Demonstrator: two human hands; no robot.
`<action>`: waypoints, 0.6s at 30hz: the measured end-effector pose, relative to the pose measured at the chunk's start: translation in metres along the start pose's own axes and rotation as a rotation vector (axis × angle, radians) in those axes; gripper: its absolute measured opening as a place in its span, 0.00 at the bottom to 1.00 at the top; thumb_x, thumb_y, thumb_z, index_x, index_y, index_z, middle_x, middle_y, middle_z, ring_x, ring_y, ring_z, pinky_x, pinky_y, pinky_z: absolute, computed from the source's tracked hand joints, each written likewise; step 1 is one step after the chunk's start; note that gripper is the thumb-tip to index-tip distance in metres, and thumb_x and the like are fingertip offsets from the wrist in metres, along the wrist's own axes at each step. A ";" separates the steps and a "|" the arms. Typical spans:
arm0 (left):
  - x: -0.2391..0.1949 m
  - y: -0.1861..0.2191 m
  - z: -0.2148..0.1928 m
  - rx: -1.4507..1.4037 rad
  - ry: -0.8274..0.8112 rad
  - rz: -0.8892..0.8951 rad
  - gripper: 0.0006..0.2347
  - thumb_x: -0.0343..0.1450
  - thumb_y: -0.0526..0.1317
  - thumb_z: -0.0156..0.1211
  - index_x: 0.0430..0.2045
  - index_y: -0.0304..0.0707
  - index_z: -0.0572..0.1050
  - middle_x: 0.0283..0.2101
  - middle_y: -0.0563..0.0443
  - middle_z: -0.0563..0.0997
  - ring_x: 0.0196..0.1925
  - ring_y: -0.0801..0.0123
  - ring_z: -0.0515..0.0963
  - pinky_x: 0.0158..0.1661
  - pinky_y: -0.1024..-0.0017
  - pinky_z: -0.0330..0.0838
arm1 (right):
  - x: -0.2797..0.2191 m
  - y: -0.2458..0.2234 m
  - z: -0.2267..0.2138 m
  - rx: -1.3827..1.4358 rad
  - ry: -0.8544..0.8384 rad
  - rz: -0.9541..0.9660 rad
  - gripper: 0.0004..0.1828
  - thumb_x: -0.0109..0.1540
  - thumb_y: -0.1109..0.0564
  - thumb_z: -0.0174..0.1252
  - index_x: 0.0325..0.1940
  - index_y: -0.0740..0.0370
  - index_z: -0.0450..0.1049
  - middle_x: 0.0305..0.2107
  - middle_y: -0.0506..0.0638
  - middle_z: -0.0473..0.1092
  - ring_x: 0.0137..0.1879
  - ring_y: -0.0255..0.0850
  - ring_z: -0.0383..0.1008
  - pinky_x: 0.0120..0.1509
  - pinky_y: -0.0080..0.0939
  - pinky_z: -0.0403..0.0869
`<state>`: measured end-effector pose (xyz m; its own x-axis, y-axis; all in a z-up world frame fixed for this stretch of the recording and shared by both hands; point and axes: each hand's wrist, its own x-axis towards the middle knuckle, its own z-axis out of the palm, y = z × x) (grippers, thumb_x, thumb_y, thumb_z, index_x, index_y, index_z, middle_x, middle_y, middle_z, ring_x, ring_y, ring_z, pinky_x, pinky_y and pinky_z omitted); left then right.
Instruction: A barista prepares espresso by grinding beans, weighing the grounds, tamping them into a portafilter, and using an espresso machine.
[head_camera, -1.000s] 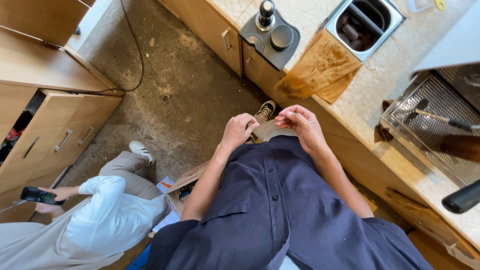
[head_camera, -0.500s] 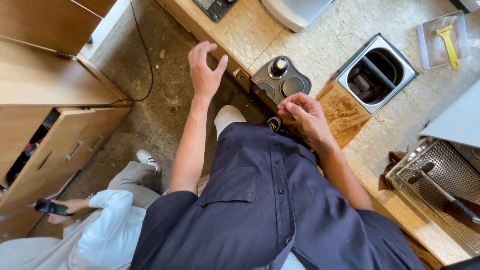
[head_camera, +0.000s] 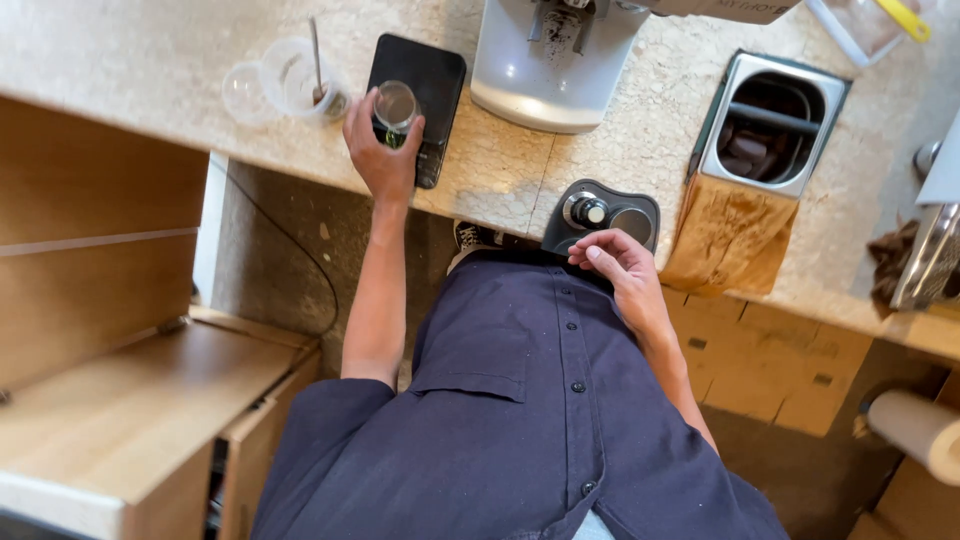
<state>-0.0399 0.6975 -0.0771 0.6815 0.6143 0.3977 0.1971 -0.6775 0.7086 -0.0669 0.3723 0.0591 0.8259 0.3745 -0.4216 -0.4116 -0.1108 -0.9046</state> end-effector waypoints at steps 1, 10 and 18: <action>0.002 0.004 0.002 -0.017 -0.029 0.021 0.24 0.64 0.44 0.72 0.50 0.38 0.69 0.52 0.47 0.74 0.60 0.56 0.66 0.58 0.57 0.65 | 0.000 -0.002 0.008 0.015 0.037 0.000 0.08 0.62 0.56 0.50 0.41 0.62 0.71 0.35 0.52 0.73 0.41 0.38 0.75 0.49 0.33 0.72; 0.026 0.109 0.039 -0.313 -0.191 0.194 0.28 0.57 0.52 0.75 0.50 0.52 0.70 0.44 0.56 0.79 0.48 0.67 0.71 0.46 0.69 0.64 | 0.003 -0.044 0.051 -0.036 0.108 -0.231 0.06 0.63 0.59 0.52 0.41 0.64 0.70 0.36 0.51 0.71 0.43 0.36 0.72 0.51 0.31 0.72; 0.036 0.142 0.089 -0.238 -0.207 -0.035 0.50 0.55 0.64 0.67 0.64 0.42 0.43 0.48 0.60 0.81 0.62 0.58 0.69 0.60 0.46 0.51 | 0.021 -0.111 0.060 -0.282 0.318 -0.836 0.12 0.63 0.60 0.53 0.48 0.67 0.64 0.43 0.57 0.67 0.51 0.46 0.69 0.55 0.39 0.70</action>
<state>0.0754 0.5873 -0.0142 0.8110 0.5235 0.2612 0.0690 -0.5288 0.8459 -0.0272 0.4473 0.1541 0.8953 0.1682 0.4126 0.4373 -0.1540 -0.8860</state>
